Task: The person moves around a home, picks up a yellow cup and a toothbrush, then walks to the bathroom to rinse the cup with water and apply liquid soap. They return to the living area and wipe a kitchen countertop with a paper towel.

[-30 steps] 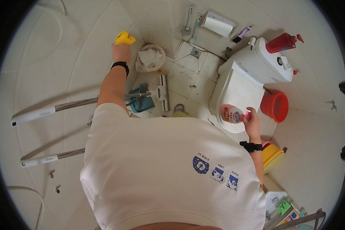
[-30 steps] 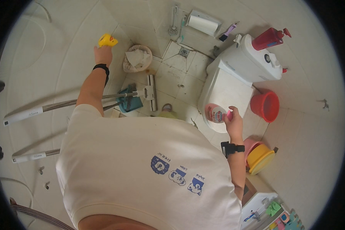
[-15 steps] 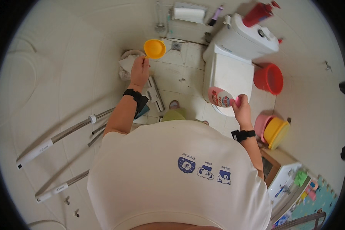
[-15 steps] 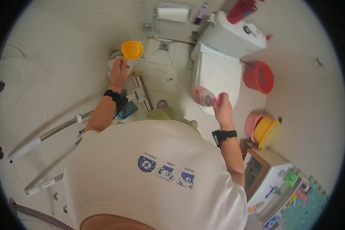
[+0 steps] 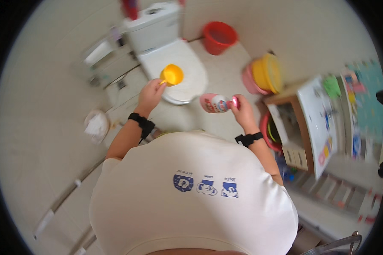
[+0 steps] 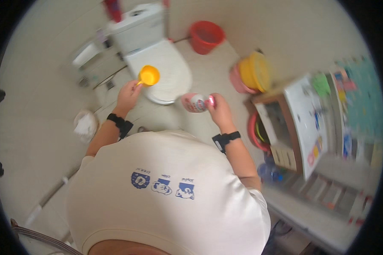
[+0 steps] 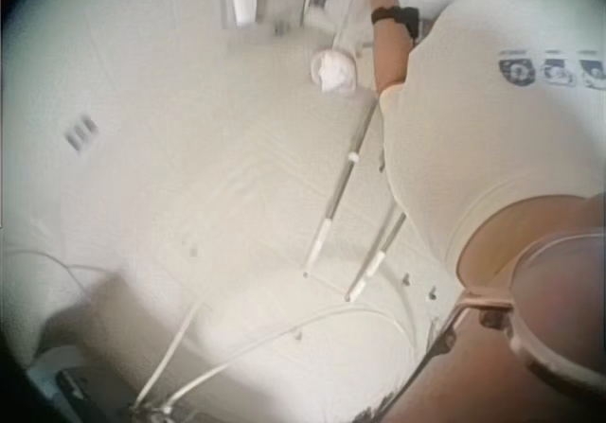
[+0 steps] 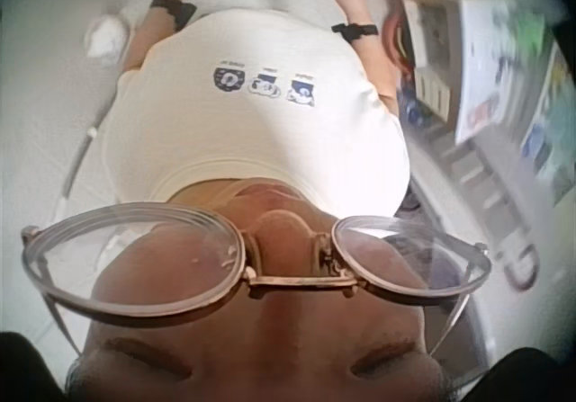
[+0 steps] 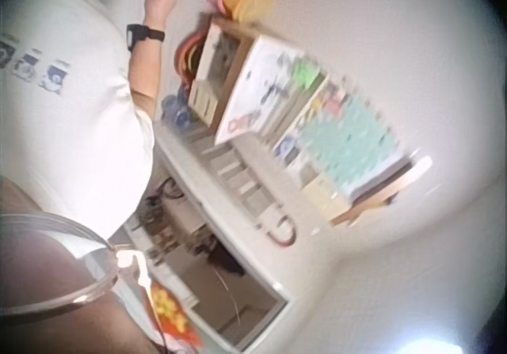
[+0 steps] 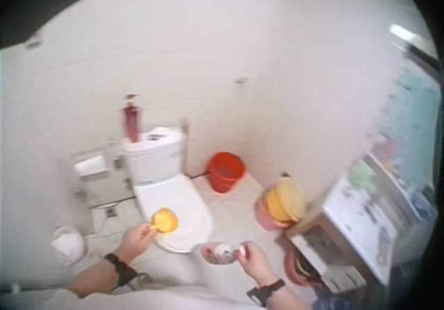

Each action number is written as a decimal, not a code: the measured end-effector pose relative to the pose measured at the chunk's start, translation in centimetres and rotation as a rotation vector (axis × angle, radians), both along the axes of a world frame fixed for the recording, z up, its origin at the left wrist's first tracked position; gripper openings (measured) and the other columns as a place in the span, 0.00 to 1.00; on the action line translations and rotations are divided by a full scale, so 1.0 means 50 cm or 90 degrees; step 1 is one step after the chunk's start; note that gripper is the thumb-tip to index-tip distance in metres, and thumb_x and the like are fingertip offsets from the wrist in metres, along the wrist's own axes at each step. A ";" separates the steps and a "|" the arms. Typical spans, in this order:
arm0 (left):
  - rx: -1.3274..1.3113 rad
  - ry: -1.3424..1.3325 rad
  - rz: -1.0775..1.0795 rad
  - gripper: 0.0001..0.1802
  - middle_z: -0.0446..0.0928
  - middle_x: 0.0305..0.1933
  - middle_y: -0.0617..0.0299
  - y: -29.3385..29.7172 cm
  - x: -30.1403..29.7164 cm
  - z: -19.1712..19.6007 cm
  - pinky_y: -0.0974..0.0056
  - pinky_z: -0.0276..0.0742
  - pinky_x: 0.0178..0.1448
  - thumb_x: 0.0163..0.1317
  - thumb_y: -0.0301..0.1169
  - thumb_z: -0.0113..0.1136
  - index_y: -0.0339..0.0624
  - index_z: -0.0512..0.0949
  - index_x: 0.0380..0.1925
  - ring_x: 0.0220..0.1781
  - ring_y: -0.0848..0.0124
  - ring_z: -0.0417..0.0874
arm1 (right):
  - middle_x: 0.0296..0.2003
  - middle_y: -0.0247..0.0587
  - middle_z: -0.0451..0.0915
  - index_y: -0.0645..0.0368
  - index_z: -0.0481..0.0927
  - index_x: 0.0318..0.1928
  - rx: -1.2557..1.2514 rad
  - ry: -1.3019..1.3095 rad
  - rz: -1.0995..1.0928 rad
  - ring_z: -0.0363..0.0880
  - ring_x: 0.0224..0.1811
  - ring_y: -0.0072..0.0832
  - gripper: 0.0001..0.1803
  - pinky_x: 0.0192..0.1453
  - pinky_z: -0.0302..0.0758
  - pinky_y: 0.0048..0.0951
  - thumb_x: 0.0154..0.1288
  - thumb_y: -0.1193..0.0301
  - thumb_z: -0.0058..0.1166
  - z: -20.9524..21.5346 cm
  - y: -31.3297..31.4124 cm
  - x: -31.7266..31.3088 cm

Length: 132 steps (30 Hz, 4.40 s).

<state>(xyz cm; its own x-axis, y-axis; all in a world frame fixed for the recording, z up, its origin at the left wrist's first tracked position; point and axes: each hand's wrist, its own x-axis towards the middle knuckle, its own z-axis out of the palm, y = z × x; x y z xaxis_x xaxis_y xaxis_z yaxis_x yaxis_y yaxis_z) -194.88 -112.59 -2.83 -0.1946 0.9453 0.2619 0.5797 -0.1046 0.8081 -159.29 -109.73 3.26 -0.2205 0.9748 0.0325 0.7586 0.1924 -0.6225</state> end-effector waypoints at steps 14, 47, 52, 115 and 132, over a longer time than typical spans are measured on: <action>0.009 0.172 -0.543 0.15 0.74 0.27 0.56 0.225 0.619 0.084 0.60 0.69 0.34 0.68 0.40 0.54 0.37 0.76 0.35 0.28 0.62 0.74 | 0.40 0.51 0.77 0.61 0.76 0.44 0.250 -0.004 -0.404 0.75 0.45 0.50 0.11 0.49 0.72 0.43 0.65 0.69 0.50 0.032 -0.245 0.465; 0.244 0.030 -0.930 0.16 0.74 0.40 0.53 0.317 2.133 0.450 0.56 0.74 0.46 0.67 0.42 0.54 0.40 0.77 0.42 0.44 0.54 0.78 | 0.38 0.45 0.77 0.59 0.78 0.46 0.268 -0.260 -0.574 0.75 0.43 0.45 0.11 0.47 0.73 0.40 0.64 0.71 0.51 0.422 -0.222 1.671; 0.109 0.131 -0.933 0.18 0.78 0.41 0.49 0.302 2.155 0.466 0.52 0.74 0.46 0.68 0.44 0.50 0.40 0.75 0.42 0.45 0.50 0.79 | 0.43 0.49 0.77 0.60 0.76 0.53 0.281 -0.207 -0.552 0.75 0.48 0.46 0.23 0.53 0.72 0.41 0.54 0.73 0.52 0.406 -0.193 1.673; 0.060 0.126 -0.868 0.15 0.79 0.37 0.47 0.402 2.037 0.351 0.56 0.74 0.44 0.70 0.40 0.49 0.39 0.75 0.40 0.41 0.50 0.80 | 0.69 0.44 0.62 0.56 0.63 0.67 0.116 -0.302 -0.524 0.53 0.74 0.42 0.40 0.75 0.48 0.53 0.49 0.74 0.55 0.276 -0.004 1.587; 0.094 0.125 -0.828 0.15 0.77 0.33 0.47 0.433 1.978 0.318 0.55 0.72 0.42 0.70 0.39 0.49 0.37 0.74 0.38 0.37 0.50 0.78 | 0.69 0.44 0.62 0.55 0.64 0.66 0.076 -0.305 -0.490 0.53 0.74 0.43 0.39 0.74 0.49 0.54 0.48 0.73 0.55 0.247 0.023 1.551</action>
<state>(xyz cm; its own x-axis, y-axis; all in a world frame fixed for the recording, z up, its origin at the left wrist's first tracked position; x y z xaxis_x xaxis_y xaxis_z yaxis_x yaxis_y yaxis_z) -95.96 -90.95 13.07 0.8788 0.3734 0.2973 0.0963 -0.7489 0.6557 -81.74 -108.58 15.60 0.4727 0.8548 0.2143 0.8764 -0.4305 -0.2160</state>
